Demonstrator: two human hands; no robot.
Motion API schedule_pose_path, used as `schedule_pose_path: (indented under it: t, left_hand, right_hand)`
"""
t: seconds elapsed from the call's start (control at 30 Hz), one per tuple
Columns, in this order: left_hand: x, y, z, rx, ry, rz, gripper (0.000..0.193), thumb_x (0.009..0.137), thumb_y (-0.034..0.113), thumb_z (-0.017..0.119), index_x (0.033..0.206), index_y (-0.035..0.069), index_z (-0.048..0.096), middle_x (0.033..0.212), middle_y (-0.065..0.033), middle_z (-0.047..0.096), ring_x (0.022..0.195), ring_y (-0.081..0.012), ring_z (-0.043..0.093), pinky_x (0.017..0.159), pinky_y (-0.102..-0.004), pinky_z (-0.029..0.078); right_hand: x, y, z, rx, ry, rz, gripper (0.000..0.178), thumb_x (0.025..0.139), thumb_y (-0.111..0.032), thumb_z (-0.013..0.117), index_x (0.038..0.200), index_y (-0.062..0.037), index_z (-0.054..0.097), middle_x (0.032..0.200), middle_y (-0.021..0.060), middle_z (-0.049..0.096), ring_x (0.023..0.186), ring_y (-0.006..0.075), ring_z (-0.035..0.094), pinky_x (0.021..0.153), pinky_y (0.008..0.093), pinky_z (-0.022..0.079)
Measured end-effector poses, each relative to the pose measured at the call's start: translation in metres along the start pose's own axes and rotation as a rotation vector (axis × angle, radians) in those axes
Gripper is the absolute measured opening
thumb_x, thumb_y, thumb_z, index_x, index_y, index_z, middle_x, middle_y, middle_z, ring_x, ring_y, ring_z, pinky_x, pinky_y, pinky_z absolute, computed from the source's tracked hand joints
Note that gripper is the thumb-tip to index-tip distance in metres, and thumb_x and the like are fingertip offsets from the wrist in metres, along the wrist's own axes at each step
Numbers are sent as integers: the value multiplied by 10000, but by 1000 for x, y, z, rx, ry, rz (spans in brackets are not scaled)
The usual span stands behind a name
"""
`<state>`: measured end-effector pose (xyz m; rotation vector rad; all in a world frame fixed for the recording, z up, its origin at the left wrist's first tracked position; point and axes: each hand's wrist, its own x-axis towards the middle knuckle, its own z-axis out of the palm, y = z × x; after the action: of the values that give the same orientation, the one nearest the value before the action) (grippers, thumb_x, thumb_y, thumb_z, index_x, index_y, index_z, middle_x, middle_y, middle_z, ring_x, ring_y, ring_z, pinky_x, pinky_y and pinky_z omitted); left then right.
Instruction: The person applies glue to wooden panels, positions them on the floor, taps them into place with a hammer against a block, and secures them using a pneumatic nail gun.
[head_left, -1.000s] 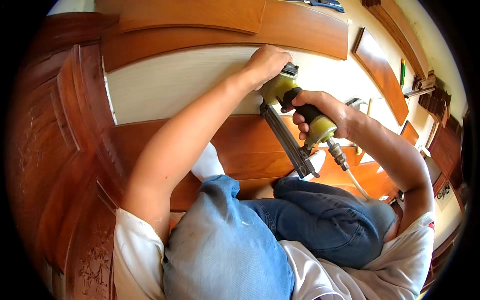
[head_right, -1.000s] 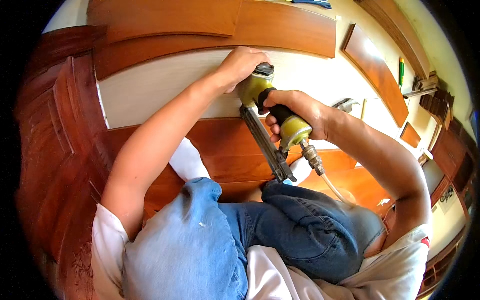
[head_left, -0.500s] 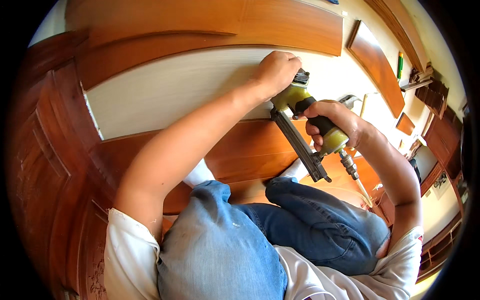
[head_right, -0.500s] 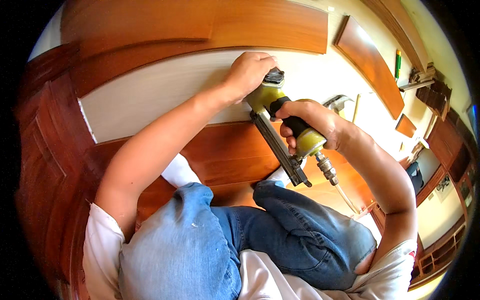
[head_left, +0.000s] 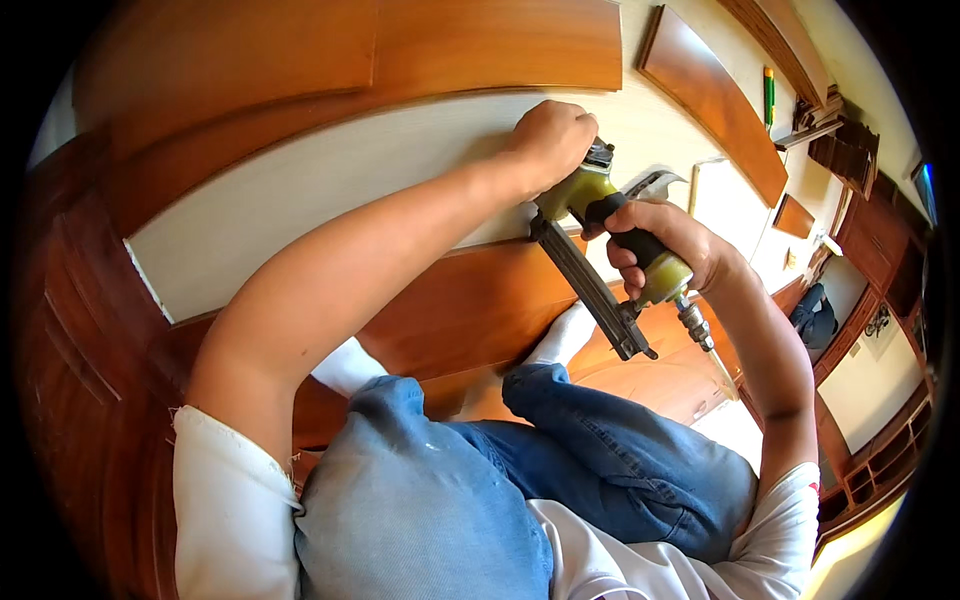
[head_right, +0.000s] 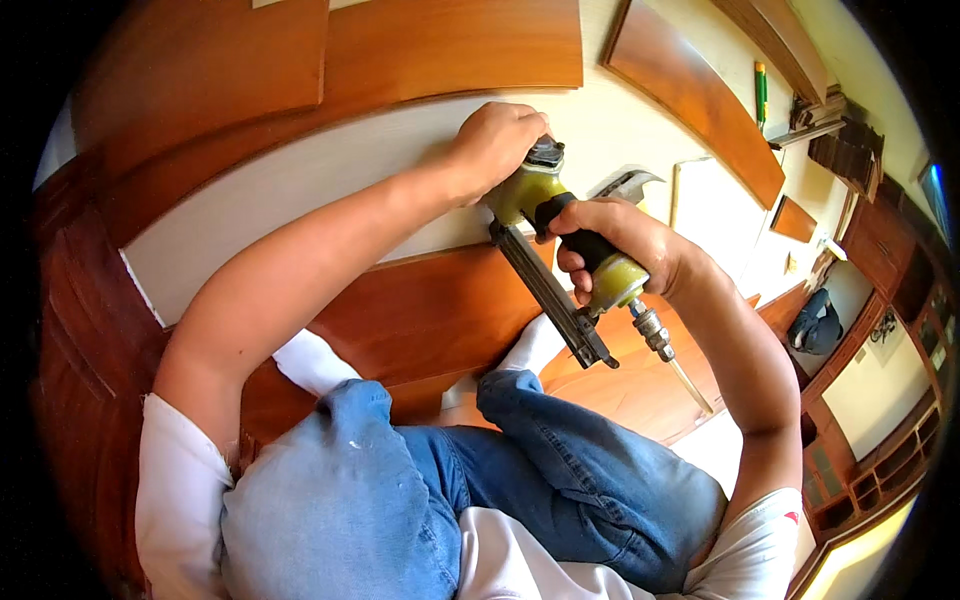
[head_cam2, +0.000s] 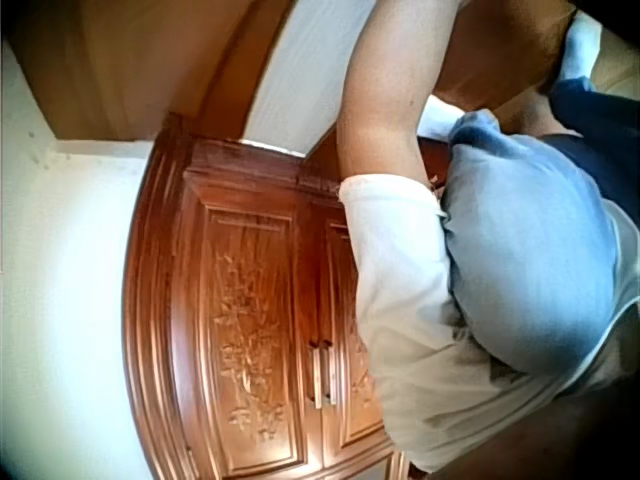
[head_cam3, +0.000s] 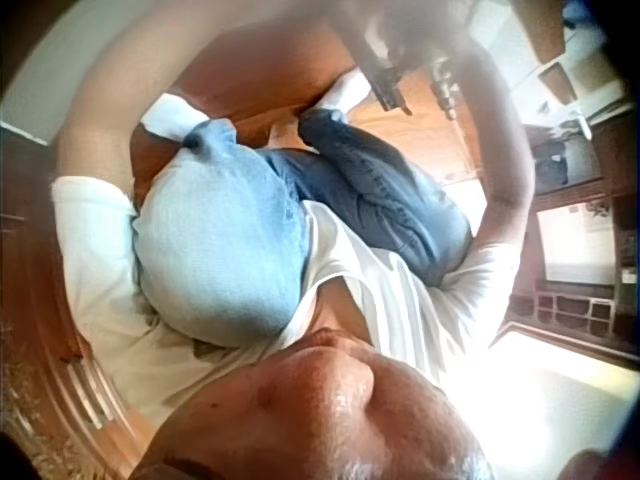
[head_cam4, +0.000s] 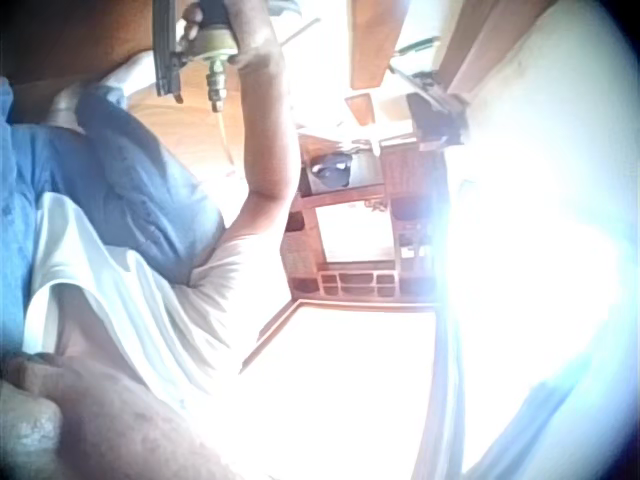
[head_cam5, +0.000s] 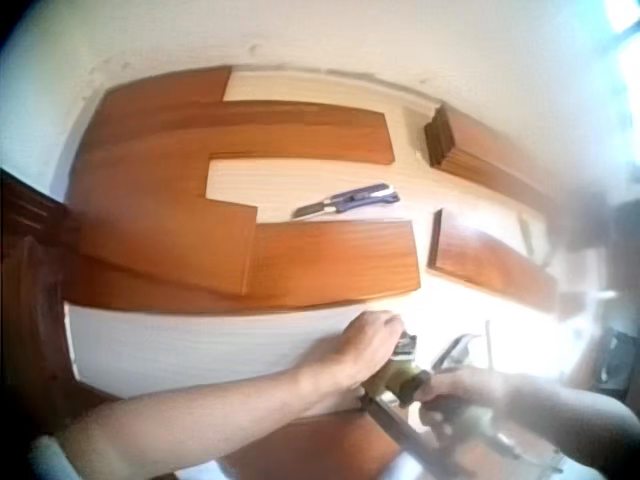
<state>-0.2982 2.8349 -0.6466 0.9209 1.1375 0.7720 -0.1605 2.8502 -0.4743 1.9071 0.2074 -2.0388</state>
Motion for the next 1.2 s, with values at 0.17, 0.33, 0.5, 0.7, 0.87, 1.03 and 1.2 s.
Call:
schedule_pose_path:
  t: [0.17,0.33,0.5,0.7,0.87,1.03,1.2]
  left_hand:
    - [9,7,17,42,-35,-23,372,963,272,475,911,-24,695,980,-278,703,895,-467,657,850,-525,508]
    - [3,15,8,22,-78,-41,393,1015,318,503,1014,-9,722,947,-200,724,886,-325,663,838,-428,510]
    - [-55,44,-35,169,-80,240,394,1051,349,565,1194,7,700,1096,-185,733,1063,-302,694,944,-405,525]
    - [-125,76,-207,993,314,633,400,883,179,794,1261,78,710,1235,-134,720,1148,-333,671,1010,-434,536]
    - [-127,95,-311,1445,203,295,1042,714,176,929,1604,151,388,1635,-148,386,1500,-345,376,1235,-442,370]
    - [-95,94,-326,1623,-6,196,1269,616,199,980,1662,226,262,1685,-170,270,1548,-361,279,1273,-458,316]
    - [-112,113,-319,1613,5,167,1264,609,262,985,1658,226,282,1633,-231,325,1507,-423,316,1281,-503,268]
  right_hand:
    - [4,7,-29,61,-94,6,277,975,-261,593,1092,-12,562,682,56,559,531,195,573,559,368,531]
    - [-6,10,-21,57,-47,-36,246,998,-251,599,1044,-12,562,729,79,587,544,200,592,593,400,583]
    - [-47,61,-17,-300,94,-426,556,1007,-153,596,1496,-16,369,798,66,596,672,164,638,628,333,573]
    - [-31,204,-69,-232,393,-652,996,919,70,660,1692,-132,65,1008,60,594,869,141,591,753,300,531]
    - [55,319,-93,-370,1051,-796,1021,869,29,714,1687,-111,118,1366,244,591,1140,370,622,979,384,495]
    - [138,405,-115,-514,1367,-832,1057,849,-47,769,1678,-79,114,1552,287,467,1401,418,503,1142,423,404]
    - [139,427,-104,-503,1432,-767,1065,851,-64,775,1675,-67,101,1547,302,460,1406,427,493,1148,426,399]
